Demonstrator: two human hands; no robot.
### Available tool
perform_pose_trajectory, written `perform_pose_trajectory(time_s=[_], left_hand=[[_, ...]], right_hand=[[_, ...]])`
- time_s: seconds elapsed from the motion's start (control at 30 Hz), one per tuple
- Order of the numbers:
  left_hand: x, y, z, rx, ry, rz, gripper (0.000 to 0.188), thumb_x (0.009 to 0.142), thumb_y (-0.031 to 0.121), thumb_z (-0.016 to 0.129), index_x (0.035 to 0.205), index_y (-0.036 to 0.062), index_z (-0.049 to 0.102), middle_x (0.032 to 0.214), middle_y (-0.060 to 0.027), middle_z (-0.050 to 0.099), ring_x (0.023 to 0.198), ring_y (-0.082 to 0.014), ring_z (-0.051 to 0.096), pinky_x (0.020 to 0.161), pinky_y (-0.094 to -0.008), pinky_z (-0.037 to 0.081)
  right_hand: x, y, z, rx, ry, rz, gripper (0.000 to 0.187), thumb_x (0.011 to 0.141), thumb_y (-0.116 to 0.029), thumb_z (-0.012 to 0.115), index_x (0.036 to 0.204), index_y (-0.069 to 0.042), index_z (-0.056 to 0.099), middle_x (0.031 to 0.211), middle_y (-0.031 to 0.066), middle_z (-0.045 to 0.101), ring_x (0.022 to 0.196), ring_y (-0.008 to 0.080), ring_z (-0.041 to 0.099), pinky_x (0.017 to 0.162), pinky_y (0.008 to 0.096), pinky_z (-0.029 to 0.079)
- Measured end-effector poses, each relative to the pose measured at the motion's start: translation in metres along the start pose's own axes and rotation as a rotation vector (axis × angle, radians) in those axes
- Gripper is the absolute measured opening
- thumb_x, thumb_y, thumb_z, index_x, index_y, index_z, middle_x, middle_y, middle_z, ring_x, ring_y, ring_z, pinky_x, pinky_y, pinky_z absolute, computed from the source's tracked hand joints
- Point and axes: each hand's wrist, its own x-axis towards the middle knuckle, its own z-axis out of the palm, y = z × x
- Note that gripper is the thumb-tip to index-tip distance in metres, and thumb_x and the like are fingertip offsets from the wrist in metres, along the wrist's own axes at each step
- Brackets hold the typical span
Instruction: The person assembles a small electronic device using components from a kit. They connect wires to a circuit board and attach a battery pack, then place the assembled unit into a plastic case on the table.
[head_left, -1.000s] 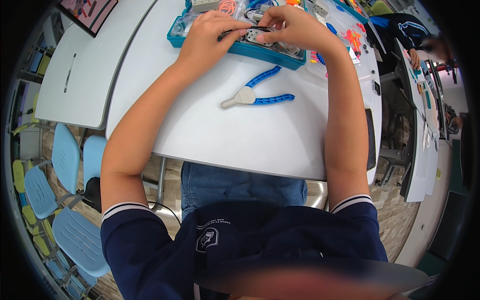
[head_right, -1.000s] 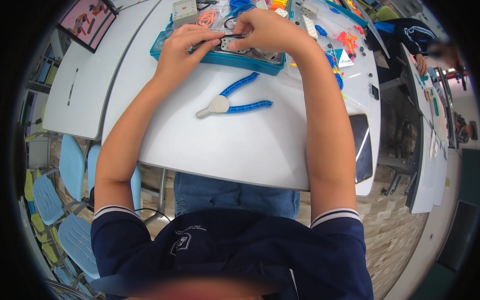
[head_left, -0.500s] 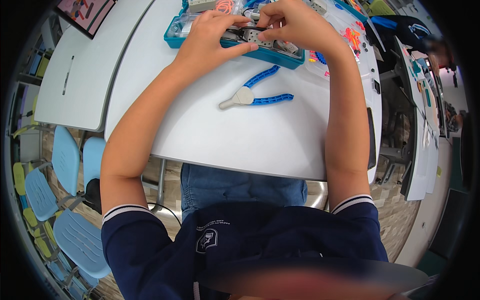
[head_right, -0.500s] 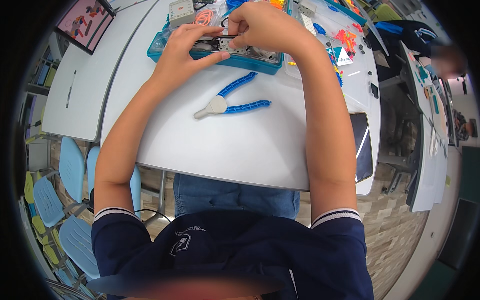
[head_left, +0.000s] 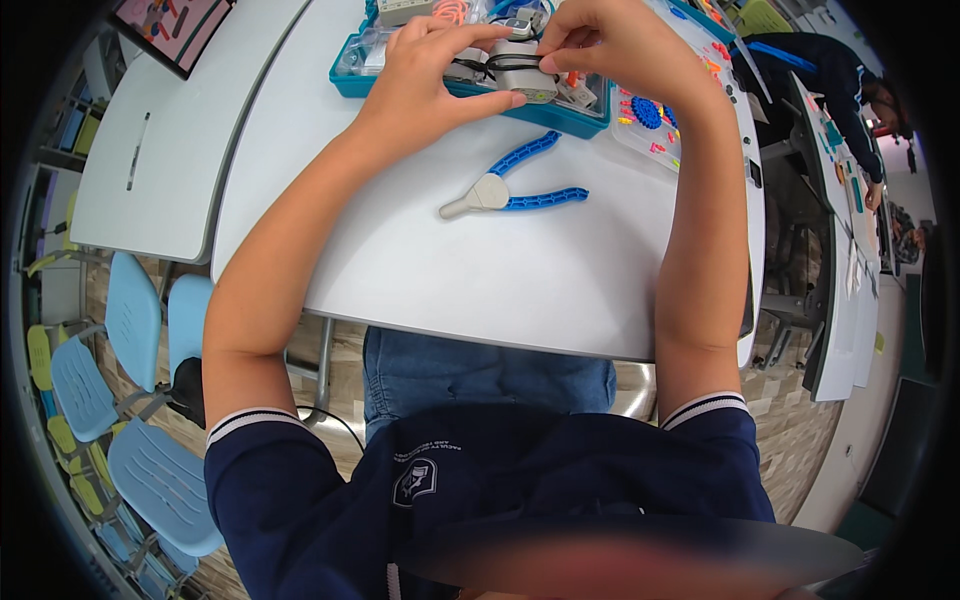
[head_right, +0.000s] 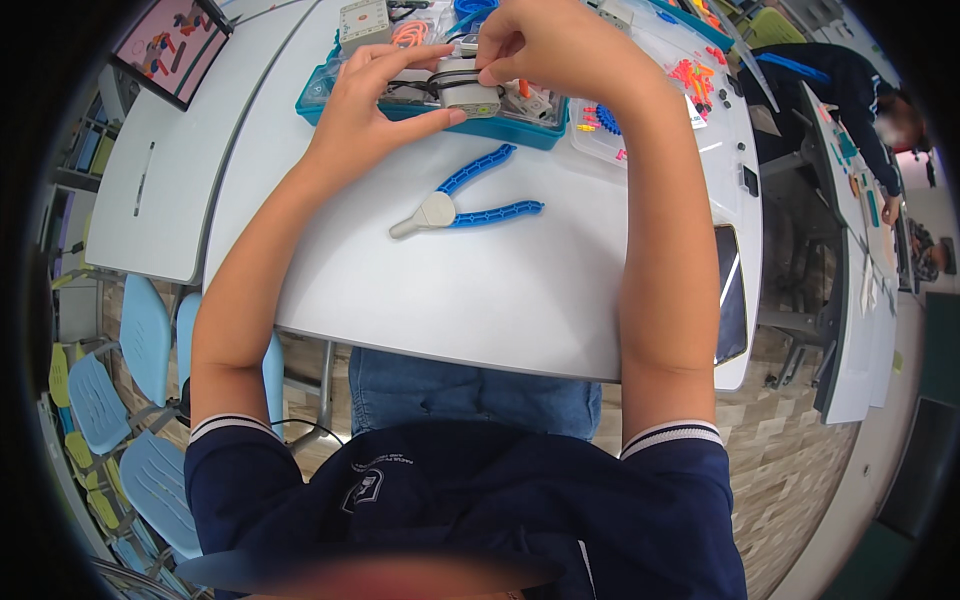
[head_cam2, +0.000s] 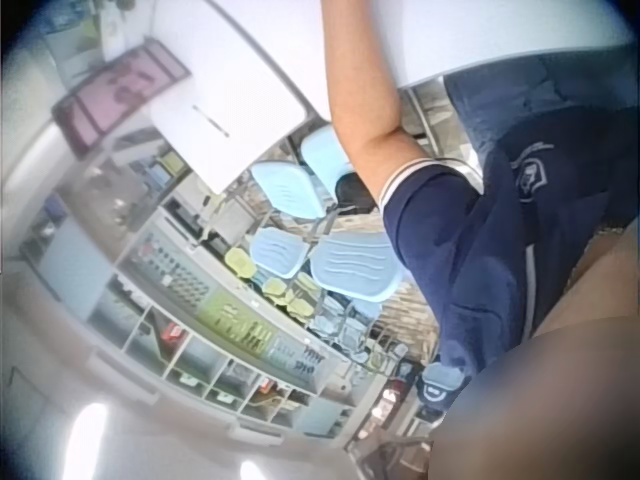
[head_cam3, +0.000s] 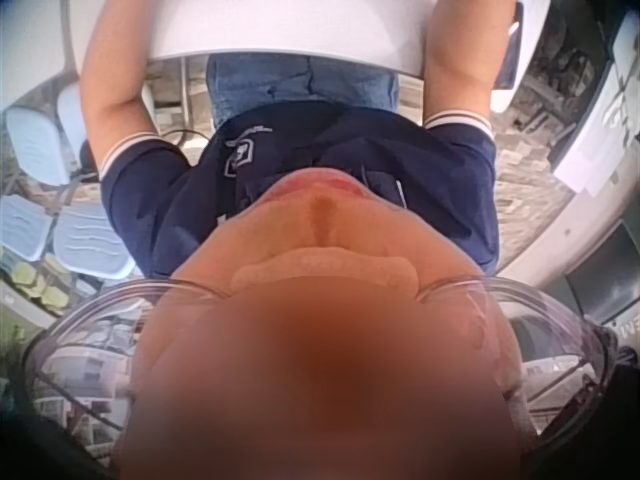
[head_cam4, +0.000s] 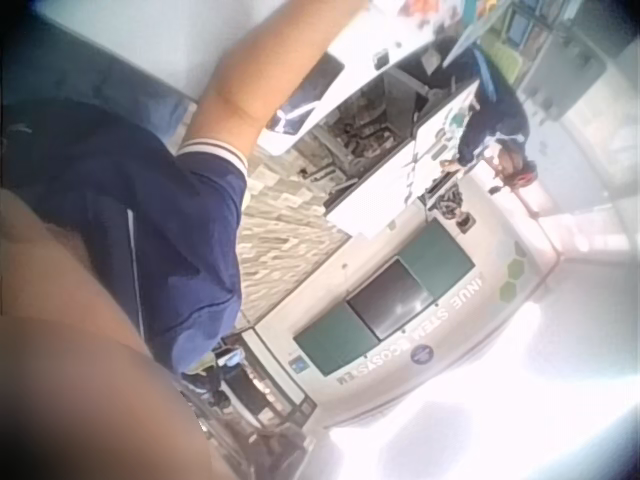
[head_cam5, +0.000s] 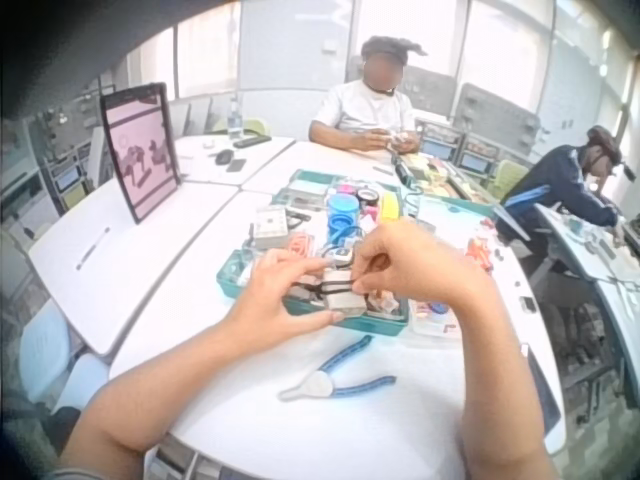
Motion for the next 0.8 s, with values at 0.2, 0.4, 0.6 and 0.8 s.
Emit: perform_pose_trajectory(time_s=[0.2,0.4,0.6,0.8], left_hand=[[0.000,0.004,-0.003,0.071,0.013,0.066,0.064,0.080,0.036,0.087,0.138,0.0209,0.066,0.122,-0.0014,0.071,0.125,-0.0233,0.049,0.110,-0.0399,0.036],[0.000,0.004,-0.002,0.077,0.032,0.065,0.061,0.082,0.036,0.085,0.138,0.0217,0.065,0.120,-0.0009,0.074,0.126,-0.0223,0.050,0.110,-0.0413,0.032],[0.001,-0.001,0.004,0.134,0.120,0.115,0.055,0.085,0.035,0.083,0.135,0.0209,0.065,0.123,-0.0011,0.072,0.126,-0.0212,0.050,0.111,-0.0404,0.026],[-0.001,-0.003,0.011,0.150,0.059,0.034,0.051,0.089,0.040,0.079,0.134,0.0201,0.066,0.127,-0.0023,0.069,0.125,-0.0213,0.049,0.113,-0.0433,0.023]], right_hand=[[-0.001,0.011,-0.005,0.142,-0.059,0.090,0.009,0.081,-0.001,0.080,0.088,0.003,0.076,0.080,0.0110,0.076,0.071,0.0144,0.070,0.067,0.0281,0.055],[0.003,0.022,-0.002,0.120,-0.049,0.036,0.026,0.081,0.001,0.078,0.107,0.005,0.073,0.078,0.0092,0.074,0.071,0.0137,0.069,0.066,0.0276,0.054],[0.006,0.027,0.003,0.128,-0.049,0.035,0.030,0.082,0.000,0.077,0.111,0.006,0.073,0.073,0.0091,0.071,0.066,0.0138,0.066,0.062,0.0288,0.051],[0.009,0.025,0.009,0.131,-0.022,0.059,0.028,0.081,0.000,0.077,0.108,0.008,0.073,0.069,0.0116,0.071,0.060,0.0164,0.064,0.061,0.0303,0.051]])
